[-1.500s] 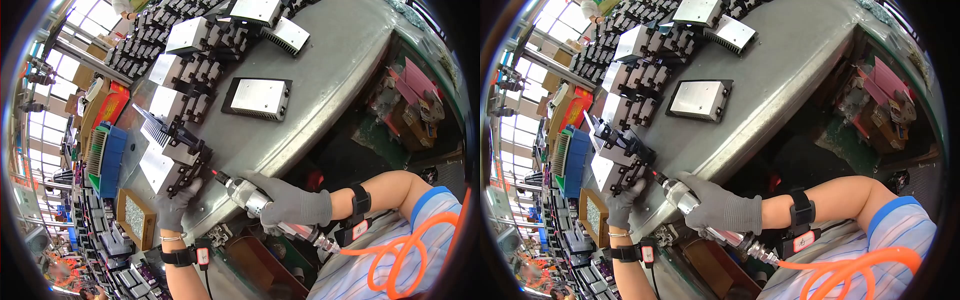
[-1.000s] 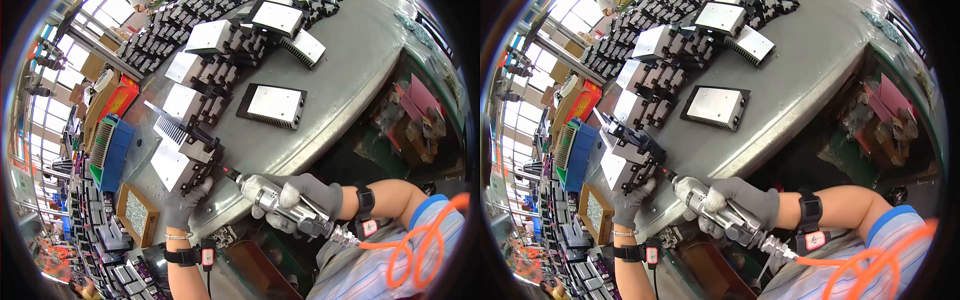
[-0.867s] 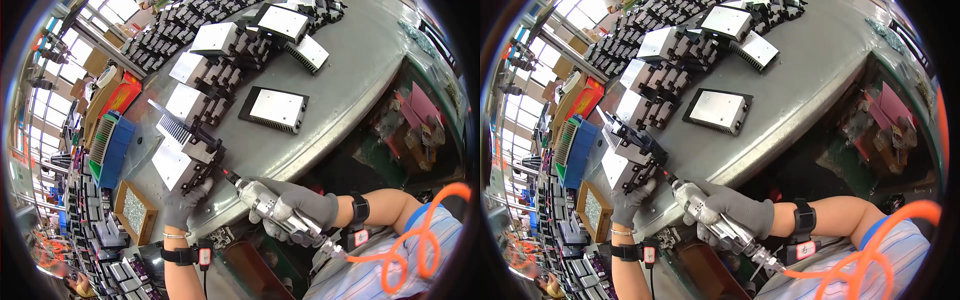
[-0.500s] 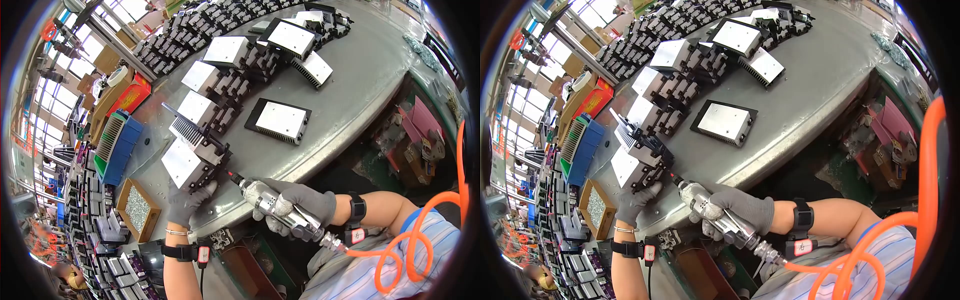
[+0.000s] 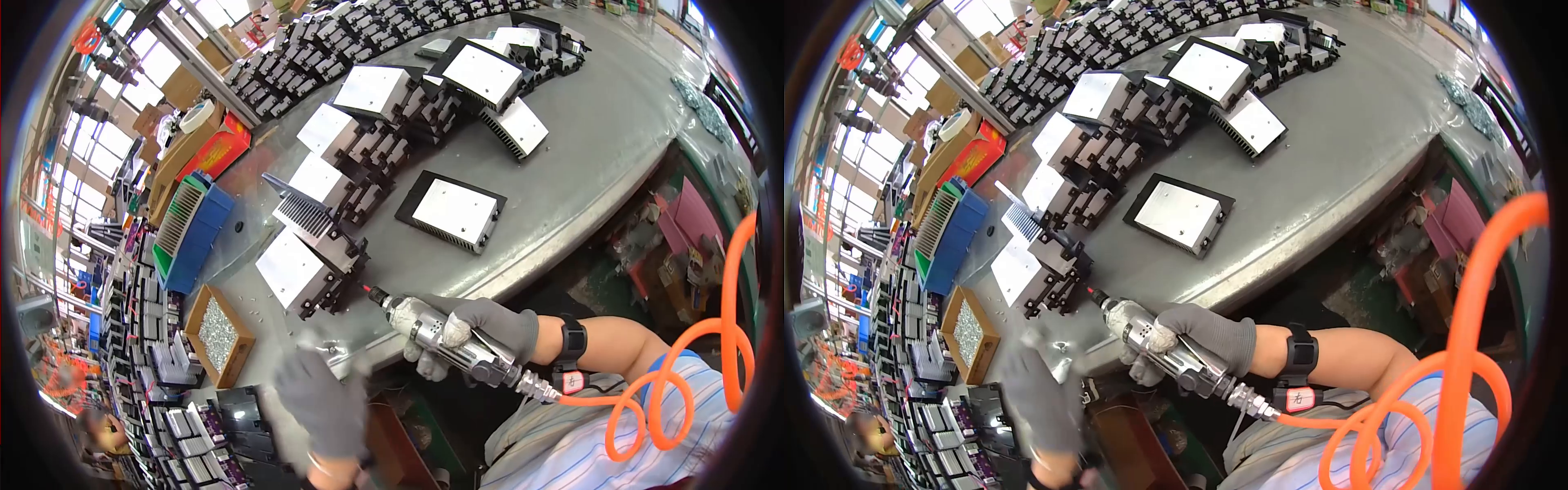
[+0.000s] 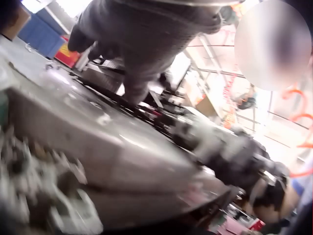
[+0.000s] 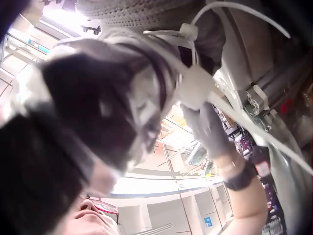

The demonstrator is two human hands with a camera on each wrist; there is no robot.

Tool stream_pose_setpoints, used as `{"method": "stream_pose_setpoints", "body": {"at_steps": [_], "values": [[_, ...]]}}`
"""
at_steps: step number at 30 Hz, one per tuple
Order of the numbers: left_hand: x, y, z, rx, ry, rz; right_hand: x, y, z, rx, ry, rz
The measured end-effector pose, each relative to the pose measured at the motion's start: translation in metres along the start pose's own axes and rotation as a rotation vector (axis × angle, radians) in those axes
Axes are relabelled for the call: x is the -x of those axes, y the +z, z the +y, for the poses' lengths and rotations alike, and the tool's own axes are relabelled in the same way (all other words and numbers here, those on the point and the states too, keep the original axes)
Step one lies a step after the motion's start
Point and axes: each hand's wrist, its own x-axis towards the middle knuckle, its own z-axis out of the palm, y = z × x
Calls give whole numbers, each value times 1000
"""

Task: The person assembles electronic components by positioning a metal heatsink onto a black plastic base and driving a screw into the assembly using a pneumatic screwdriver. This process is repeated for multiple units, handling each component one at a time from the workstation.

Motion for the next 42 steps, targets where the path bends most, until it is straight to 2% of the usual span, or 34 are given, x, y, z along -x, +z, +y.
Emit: {"method": "stream_pose_setpoints", "body": {"at_steps": [1,2,3,4,6,8,10,12,14,16,20,21,22,24,25,26,28,29,30,32,34,35,37,40,41,42], "values": [[26,-7,15,80,30,-32,0,2,-2,15,-49,-32],[43,-9,28,319,140,-146,0,3,-1,24,-93,-64],[55,-14,47,377,174,-291,0,3,-1,23,-126,-132],[74,-3,60,583,87,-332,-1,3,-1,51,-148,-139],[89,8,81,1203,-459,-655,-3,-3,-1,71,-145,-144],[70,-6,96,1580,-676,-687,0,-7,-4,59,-101,-105],[72,3,99,1625,-667,-681,1,-7,-6,28,-86,-99],[71,13,99,1815,-757,-728,-1,-12,-5,30,-112,-121],[74,25,95,1874,-713,-713,2,-13,-5,-13,-71,-93],[70,28,93,2113,-782,-720,2,-10,-8,-3,-60,-98],[67,32,99,1999,-826,-622,0,-11,-8,-161,-20,-167],[61,25,104,1867,-853,-530,-3,-13,-6,-167,22,-154],[59,23,105,1865,-846,-531,-3,-14,-5,-91,-35,-119],[59,21,106,1031,-416,-266,-1,-12,-7,-134,-19,-142],[57,20,106,871,-334,-205,-1,-10,-8,-177,2,-166],[53,20,102,873,-330,-207,0,-9,-8,-177,-2,-164],[45,14,75,652,32,-233,0,-7,-6,-118,-49,-125],[41,9,54,625,-48,-204,-3,-11,-6,7,-72,-59],[33,3,28,597,-122,-172,-3,-13,-8,3,-79,-57],[-10,-4,-20,436,-340,-54,1,-11,-11,16,56,-68],[-46,20,-56,312,68,138,5,-2,-15,48,47,-43],[-54,37,-72,313,77,136,6,4,-18,133,19,-19],[-68,66,-93,515,-200,-374,5,9,-19,233,-7,41],[-74,73,-92,532,-72,-440,3,15,-22,327,-33,63],[-73,72,-89,570,-140,-465,2,16,-22,306,-27,82],[-74,70,-86,572,-131,-475,2,19,-21,297,-35,89]]}}
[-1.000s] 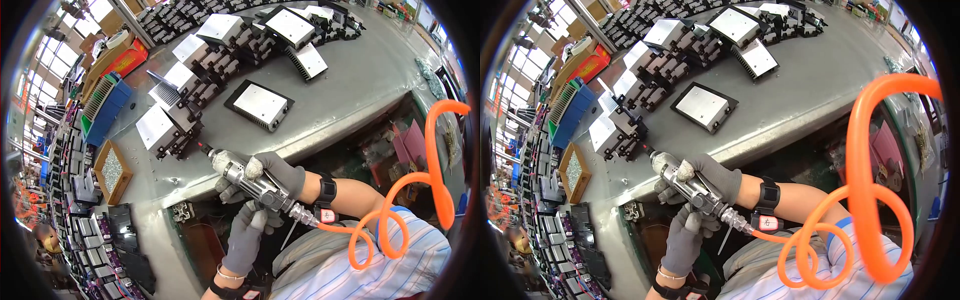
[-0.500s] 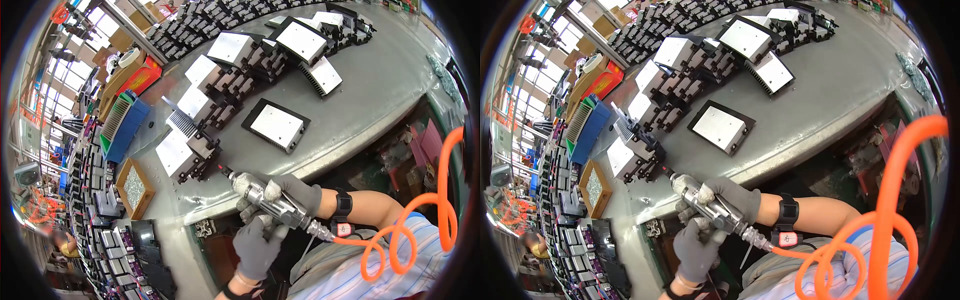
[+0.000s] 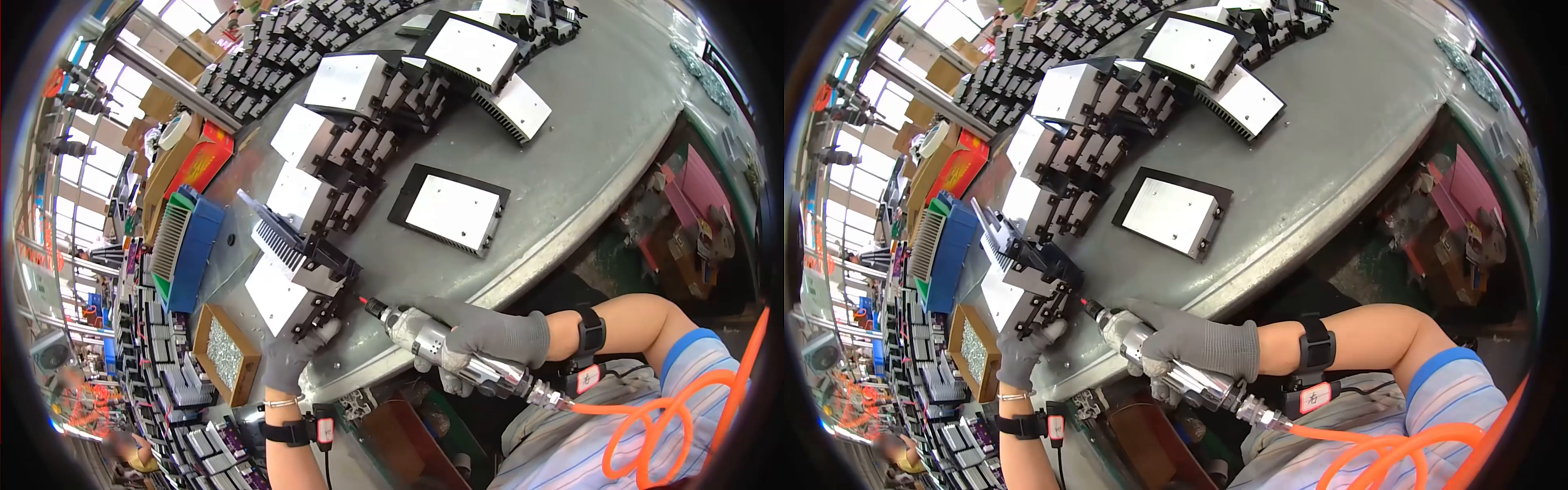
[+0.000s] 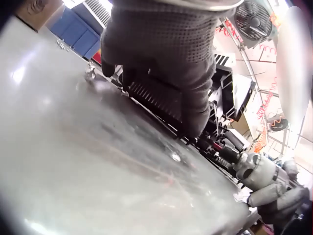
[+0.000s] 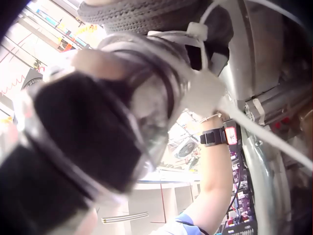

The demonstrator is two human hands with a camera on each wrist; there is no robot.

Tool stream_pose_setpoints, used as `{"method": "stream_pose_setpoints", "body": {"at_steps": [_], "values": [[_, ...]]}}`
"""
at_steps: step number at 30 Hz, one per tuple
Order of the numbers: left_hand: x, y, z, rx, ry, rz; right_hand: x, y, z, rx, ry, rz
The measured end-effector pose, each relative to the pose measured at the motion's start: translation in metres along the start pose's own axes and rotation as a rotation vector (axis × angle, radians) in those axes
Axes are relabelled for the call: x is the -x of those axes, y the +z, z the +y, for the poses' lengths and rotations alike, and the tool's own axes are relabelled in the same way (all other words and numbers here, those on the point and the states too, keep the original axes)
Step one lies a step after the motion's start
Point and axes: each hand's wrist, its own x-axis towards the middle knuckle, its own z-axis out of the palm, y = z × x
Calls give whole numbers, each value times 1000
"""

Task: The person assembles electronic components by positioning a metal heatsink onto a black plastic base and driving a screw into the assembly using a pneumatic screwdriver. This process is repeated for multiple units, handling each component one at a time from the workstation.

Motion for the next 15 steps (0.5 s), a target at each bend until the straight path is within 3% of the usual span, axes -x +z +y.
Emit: {"method": "stream_pose_setpoints", "body": {"at_steps": [4,15], "values": [[3,5,-1,187,-24,23,0,7,-2,123,-52,82],[1,3,2,-12,33,43,-3,6,-12,150,-10,109]]}}
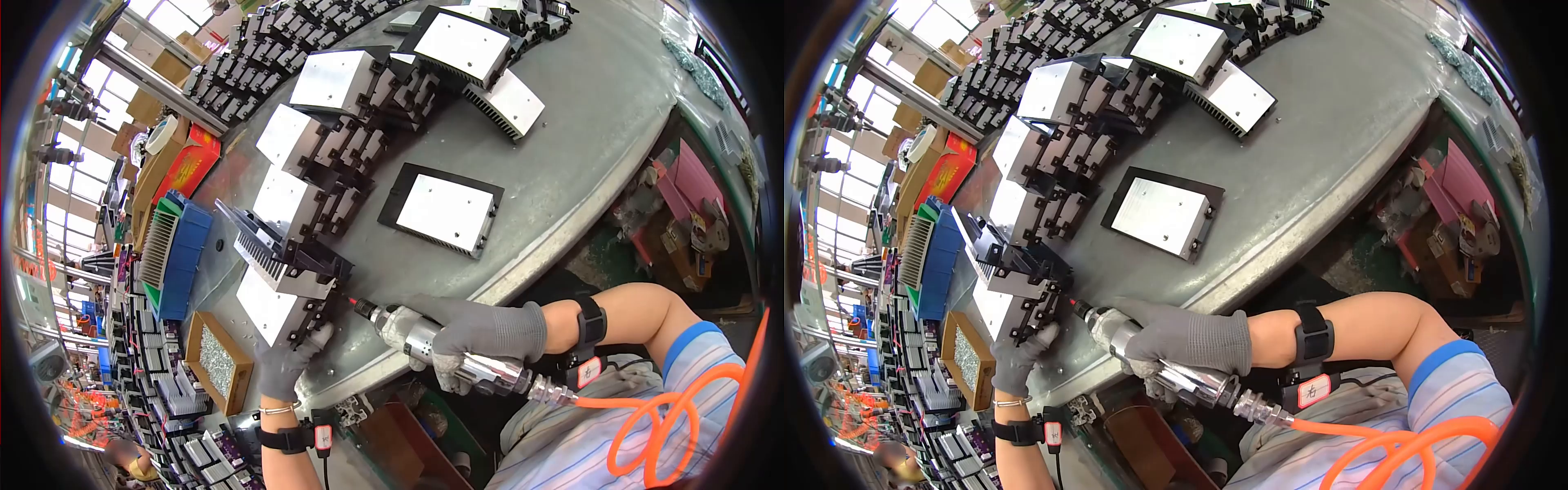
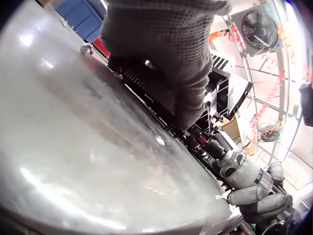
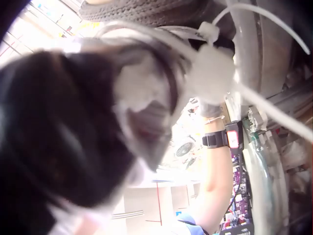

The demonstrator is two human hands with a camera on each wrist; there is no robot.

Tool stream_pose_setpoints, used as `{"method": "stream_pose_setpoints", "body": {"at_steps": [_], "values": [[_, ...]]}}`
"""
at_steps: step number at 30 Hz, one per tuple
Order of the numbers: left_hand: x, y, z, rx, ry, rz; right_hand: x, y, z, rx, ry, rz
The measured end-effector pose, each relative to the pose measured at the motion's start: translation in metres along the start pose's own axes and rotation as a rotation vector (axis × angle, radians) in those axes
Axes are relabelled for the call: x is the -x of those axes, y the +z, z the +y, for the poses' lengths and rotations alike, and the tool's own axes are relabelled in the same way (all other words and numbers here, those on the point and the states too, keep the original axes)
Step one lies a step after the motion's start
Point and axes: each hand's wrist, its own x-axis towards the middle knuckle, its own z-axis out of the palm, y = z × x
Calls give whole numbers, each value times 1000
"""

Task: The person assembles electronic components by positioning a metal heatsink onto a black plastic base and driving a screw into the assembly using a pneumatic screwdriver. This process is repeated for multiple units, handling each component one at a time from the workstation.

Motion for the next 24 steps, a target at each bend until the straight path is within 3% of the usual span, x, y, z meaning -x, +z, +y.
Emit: {"method": "stream_pose_setpoints", "body": {"at_steps": [12,17,19,24], "values": [[-1,10,-13,242,60,31,2,-7,-7,-12,70,-45],[-1,5,-8,302,45,-106,-3,-9,-1,-9,29,-44],[-3,8,-6,296,140,11,-7,-10,2,24,-10,-24],[-3,7,-4,296,159,18,-8,-10,4,52,-28,-20]]}}
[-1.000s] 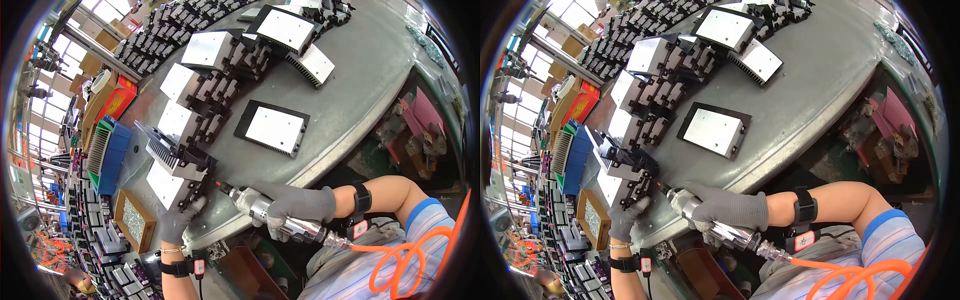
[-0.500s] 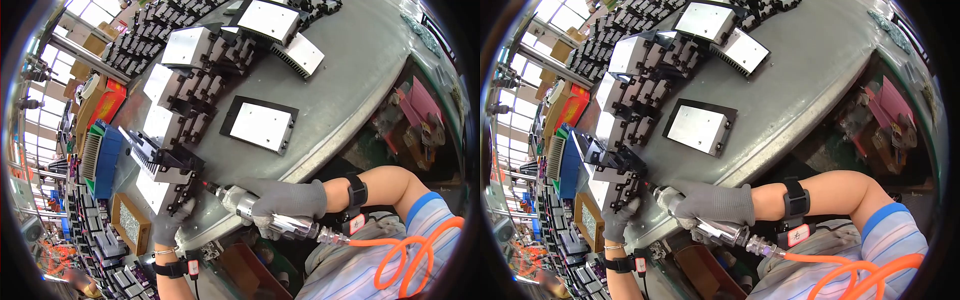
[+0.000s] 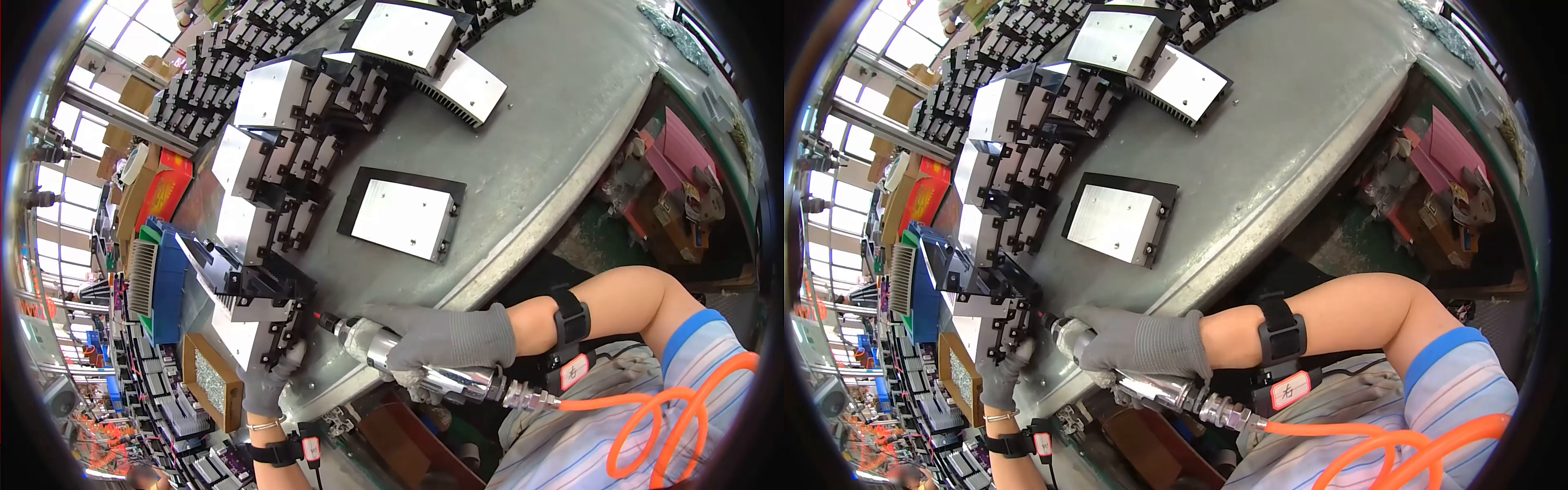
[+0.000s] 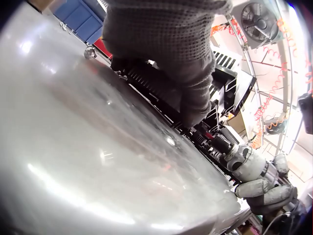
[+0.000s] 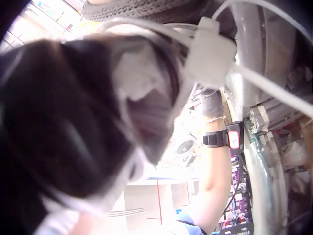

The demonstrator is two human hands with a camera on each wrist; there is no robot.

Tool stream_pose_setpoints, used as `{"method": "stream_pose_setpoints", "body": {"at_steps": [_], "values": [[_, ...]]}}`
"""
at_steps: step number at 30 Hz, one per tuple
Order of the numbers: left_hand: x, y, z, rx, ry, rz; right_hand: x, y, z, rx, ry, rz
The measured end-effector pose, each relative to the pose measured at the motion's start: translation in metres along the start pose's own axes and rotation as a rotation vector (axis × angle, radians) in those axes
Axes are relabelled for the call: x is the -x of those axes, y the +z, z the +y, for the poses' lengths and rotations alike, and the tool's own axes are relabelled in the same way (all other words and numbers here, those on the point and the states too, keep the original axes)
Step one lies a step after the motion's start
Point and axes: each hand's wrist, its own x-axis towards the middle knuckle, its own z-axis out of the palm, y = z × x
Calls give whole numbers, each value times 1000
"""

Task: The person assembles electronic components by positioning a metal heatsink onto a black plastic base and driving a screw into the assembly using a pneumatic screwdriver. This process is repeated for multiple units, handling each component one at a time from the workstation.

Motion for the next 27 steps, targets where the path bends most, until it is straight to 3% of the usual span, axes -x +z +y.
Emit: {"method": "stream_pose_setpoints", "body": {"at_steps": [5,7,11,14,15,17,18,19,22,24,25,27], "values": [[1,-3,-1,-28,-1,14,1,0,0,-37,25,-23],[1,-9,-5,-136,-32,-112,1,0,-3,-27,50,-27],[2,-9,-9,-57,-75,-95,0,0,-2,-25,27,-39],[1,-8,-4,-138,-217,-89,-1,1,-2,-56,38,-39],[-2,-5,9,30,-299,-98,3,1,-7,-90,32,-69],[-2,-12,-19,-72,-134,-157,13,-2,-11,-119,55,-127],[-4,-15,-21,-288,-99,-182,20,-8,-11,-94,60,-161],[-4,-14,-34,-222,-94,-120,30,-14,-13,-61,71,-193],[-15,-21,-4,-456,-126,-144,57,-24,-24,-101,118,-74],[-14,-33,4,-561,-77,27,69,-33,-31,-132,90,-59],[-6,-49,12,-391,-169,-8,74,-37,-36,-117,66,-56],[6,-66,49,16,-218,153,84,-43,-42,-100,20,42]]}}
